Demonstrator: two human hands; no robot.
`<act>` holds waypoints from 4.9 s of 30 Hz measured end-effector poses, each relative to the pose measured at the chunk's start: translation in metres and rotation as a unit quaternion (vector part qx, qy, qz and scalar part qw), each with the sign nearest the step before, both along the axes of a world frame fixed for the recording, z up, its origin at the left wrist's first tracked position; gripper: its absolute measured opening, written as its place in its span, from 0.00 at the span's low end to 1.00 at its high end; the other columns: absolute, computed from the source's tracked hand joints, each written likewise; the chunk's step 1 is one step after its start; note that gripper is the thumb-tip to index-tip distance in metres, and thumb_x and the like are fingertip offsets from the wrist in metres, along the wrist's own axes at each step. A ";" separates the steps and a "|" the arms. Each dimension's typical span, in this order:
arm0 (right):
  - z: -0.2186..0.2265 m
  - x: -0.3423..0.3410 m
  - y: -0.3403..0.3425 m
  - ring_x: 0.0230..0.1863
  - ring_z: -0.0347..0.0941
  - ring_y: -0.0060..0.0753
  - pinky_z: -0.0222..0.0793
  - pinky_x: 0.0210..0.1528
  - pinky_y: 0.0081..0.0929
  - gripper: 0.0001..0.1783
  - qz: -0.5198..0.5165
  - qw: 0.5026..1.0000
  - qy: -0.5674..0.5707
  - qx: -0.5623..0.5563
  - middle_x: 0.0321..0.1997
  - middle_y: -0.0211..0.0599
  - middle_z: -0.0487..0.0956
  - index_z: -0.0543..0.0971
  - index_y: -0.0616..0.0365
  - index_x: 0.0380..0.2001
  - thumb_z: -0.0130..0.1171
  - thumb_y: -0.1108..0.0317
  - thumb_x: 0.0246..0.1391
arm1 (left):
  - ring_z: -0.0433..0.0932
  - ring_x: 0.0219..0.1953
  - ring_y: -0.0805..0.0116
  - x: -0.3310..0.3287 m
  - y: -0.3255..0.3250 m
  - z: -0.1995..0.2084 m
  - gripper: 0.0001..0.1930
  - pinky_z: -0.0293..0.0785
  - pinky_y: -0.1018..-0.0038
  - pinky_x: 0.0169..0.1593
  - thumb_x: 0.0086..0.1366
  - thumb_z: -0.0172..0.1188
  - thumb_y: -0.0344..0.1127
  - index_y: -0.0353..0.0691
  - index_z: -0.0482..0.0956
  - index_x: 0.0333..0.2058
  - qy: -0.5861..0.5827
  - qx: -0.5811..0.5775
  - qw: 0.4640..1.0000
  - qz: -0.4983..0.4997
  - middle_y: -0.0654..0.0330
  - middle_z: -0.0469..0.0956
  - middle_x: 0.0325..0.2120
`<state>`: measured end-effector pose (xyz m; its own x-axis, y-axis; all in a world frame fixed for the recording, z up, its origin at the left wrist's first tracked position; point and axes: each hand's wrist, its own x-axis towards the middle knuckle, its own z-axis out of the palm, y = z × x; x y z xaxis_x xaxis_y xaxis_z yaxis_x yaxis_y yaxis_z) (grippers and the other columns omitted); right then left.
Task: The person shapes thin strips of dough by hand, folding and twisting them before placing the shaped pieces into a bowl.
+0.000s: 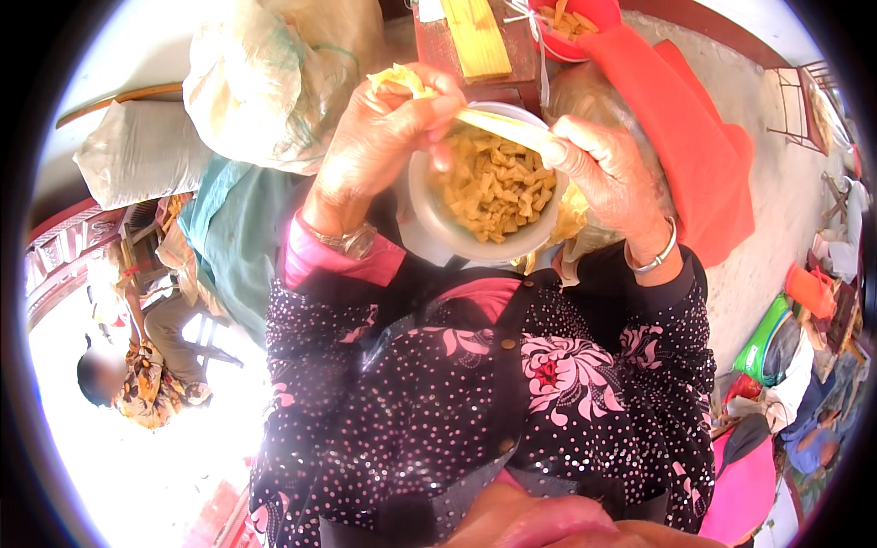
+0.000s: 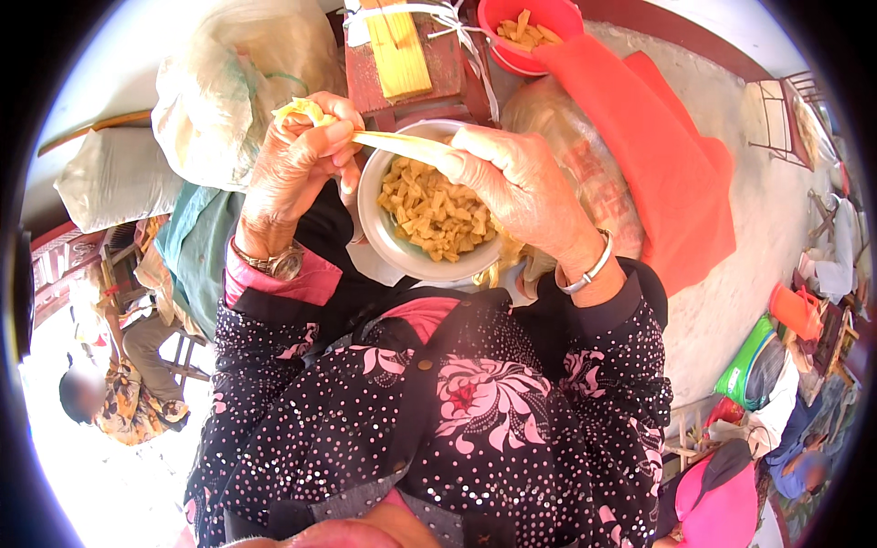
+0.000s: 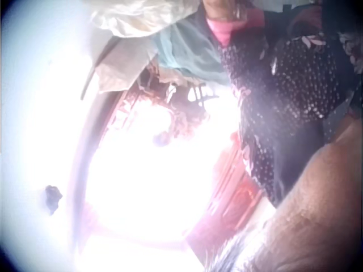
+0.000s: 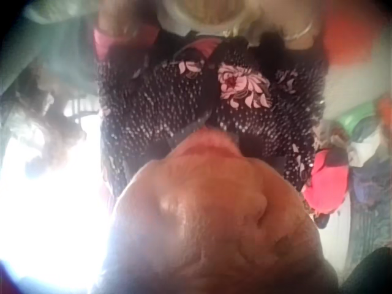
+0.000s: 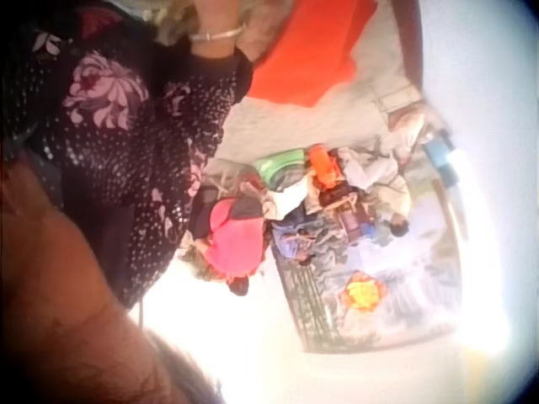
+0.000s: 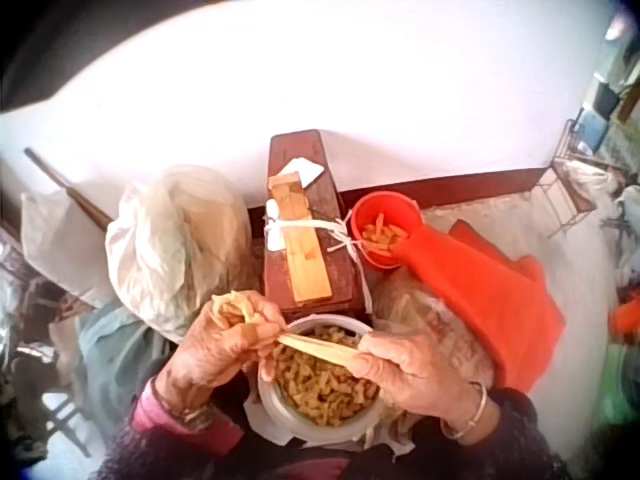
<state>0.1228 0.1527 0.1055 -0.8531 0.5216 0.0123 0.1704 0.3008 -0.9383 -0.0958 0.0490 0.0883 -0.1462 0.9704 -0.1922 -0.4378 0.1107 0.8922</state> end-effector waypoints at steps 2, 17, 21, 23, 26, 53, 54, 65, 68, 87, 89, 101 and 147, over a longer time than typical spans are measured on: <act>0.002 -0.008 0.010 0.18 0.58 0.22 0.57 0.22 0.25 0.18 -0.008 0.998 0.006 0.057 0.16 0.31 0.65 0.72 0.63 0.25 0.52 0.58 0.61 | 0.74 0.20 0.75 -0.005 0.006 0.005 0.06 0.74 0.80 0.24 0.61 0.57 0.29 0.33 0.76 0.34 -0.015 0.018 1.000 0.021 0.63 0.72 0.20; 0.024 -0.082 0.084 0.19 0.66 0.31 0.62 0.23 0.27 0.15 -0.055 0.959 -0.030 0.276 0.17 0.34 0.70 0.71 0.63 0.21 0.51 0.66 0.59 | 0.69 0.18 0.79 -0.034 0.083 0.004 0.04 0.69 0.82 0.22 0.61 0.56 0.31 0.37 0.76 0.29 0.195 0.064 0.958 0.199 0.66 0.73 0.19; -0.059 -0.081 0.117 0.18 0.64 0.39 0.60 0.24 0.32 0.18 -0.086 0.911 -0.086 0.394 0.17 0.42 0.67 0.74 0.59 0.27 0.52 0.54 0.58 | 0.68 0.20 0.82 -0.037 0.089 -0.015 0.06 0.68 0.81 0.21 0.62 0.54 0.31 0.35 0.75 0.27 0.405 -0.034 0.893 0.195 0.68 0.71 0.19; -0.065 -0.062 0.119 0.19 0.66 0.37 0.61 0.25 0.32 0.18 -0.092 0.938 -0.090 0.322 0.17 0.41 0.70 0.75 0.58 0.27 0.50 0.53 0.59 | 0.71 0.21 0.78 -0.058 0.072 -0.019 0.03 0.69 0.78 0.23 0.60 0.56 0.27 0.35 0.75 0.27 0.347 -0.031 0.928 0.135 0.65 0.72 0.20; -0.058 -0.050 0.102 0.22 0.64 0.24 0.63 0.26 0.25 0.15 -0.094 0.977 0.010 0.189 0.20 0.30 0.70 0.75 0.61 0.28 0.48 0.61 0.61 | 0.66 0.16 0.83 -0.050 0.044 -0.018 0.09 0.66 0.86 0.21 0.64 0.55 0.36 0.35 0.77 0.34 0.339 -0.042 0.940 0.013 0.69 0.71 0.19; -0.034 -0.003 -0.016 0.29 0.71 0.20 0.68 0.27 0.20 0.14 -0.215 0.941 0.248 -0.078 0.29 0.27 0.73 0.75 0.61 0.37 0.47 0.61 0.64 | 0.77 0.34 0.77 0.055 0.023 -0.021 0.08 0.73 0.82 0.39 0.67 0.52 0.29 0.33 0.78 0.40 0.229 0.005 0.968 -0.100 0.65 0.80 0.32; -0.037 -0.001 -0.015 0.27 0.66 0.15 0.63 0.26 0.17 0.15 -0.216 0.949 0.208 -0.100 0.28 0.25 0.70 0.74 0.63 0.39 0.46 0.61 0.65 | 0.77 0.31 0.78 0.062 0.027 -0.018 0.07 0.73 0.82 0.37 0.66 0.55 0.29 0.32 0.78 0.39 0.301 0.081 0.948 -0.062 0.66 0.80 0.30; -0.029 0.009 0.003 0.19 0.60 0.13 0.57 0.21 0.17 0.22 -0.071 0.968 0.012 -0.241 0.17 0.21 0.64 0.71 0.61 0.23 0.41 0.57 0.65 | 0.76 0.31 0.63 0.073 0.032 -0.004 0.08 0.73 0.74 0.35 0.52 0.63 0.23 0.37 0.77 0.32 0.637 0.277 0.718 0.044 0.58 0.76 0.33; -0.026 0.012 0.004 0.20 0.61 0.13 0.58 0.21 0.18 0.26 -0.064 0.974 -0.013 -0.217 0.17 0.23 0.65 0.74 0.61 0.23 0.41 0.52 0.65 | 0.76 0.30 0.80 0.063 0.028 -0.006 0.09 0.72 0.83 0.39 0.61 0.61 0.29 0.37 0.79 0.41 0.628 0.192 0.753 -0.041 0.67 0.80 0.33; -0.034 0.021 -0.005 0.35 0.75 0.18 0.76 0.30 0.17 0.15 -0.030 0.941 0.099 -0.323 0.37 0.28 0.74 0.73 0.61 0.43 0.48 0.60 0.63 | 0.74 0.47 0.73 0.057 0.023 0.001 0.14 0.65 0.76 0.56 0.67 0.47 0.29 0.36 0.77 0.47 -0.045 0.035 0.994 -0.098 0.60 0.77 0.44; -0.036 0.021 -0.009 0.34 0.75 0.19 0.77 0.31 0.18 0.16 -0.011 0.932 0.097 -0.350 0.38 0.29 0.74 0.73 0.61 0.45 0.48 0.60 0.63 | 0.73 0.47 0.73 0.059 0.024 -0.010 0.15 0.65 0.76 0.56 0.67 0.46 0.29 0.36 0.75 0.49 0.189 0.076 0.976 -0.075 0.60 0.76 0.45; -0.043 0.026 -0.010 0.37 0.74 0.21 0.76 0.30 0.18 0.18 -0.026 0.895 0.115 -0.429 0.39 0.31 0.75 0.73 0.62 0.48 0.47 0.59 0.64 | 0.66 0.56 0.65 0.059 0.018 -0.015 0.19 0.58 0.72 0.60 0.65 0.44 0.32 0.35 0.71 0.54 0.302 0.211 0.917 -0.155 0.56 0.70 0.52; -0.052 0.026 -0.016 0.23 0.68 0.13 0.68 0.21 0.14 0.14 -0.063 0.977 -0.045 -0.199 0.27 0.26 0.73 0.75 0.61 0.36 0.60 0.60 0.56 | 0.67 0.14 0.83 0.053 0.010 -0.017 0.17 0.65 0.86 0.19 0.64 0.58 0.44 0.32 0.78 0.37 0.126 -0.057 0.988 -0.065 0.63 0.74 0.19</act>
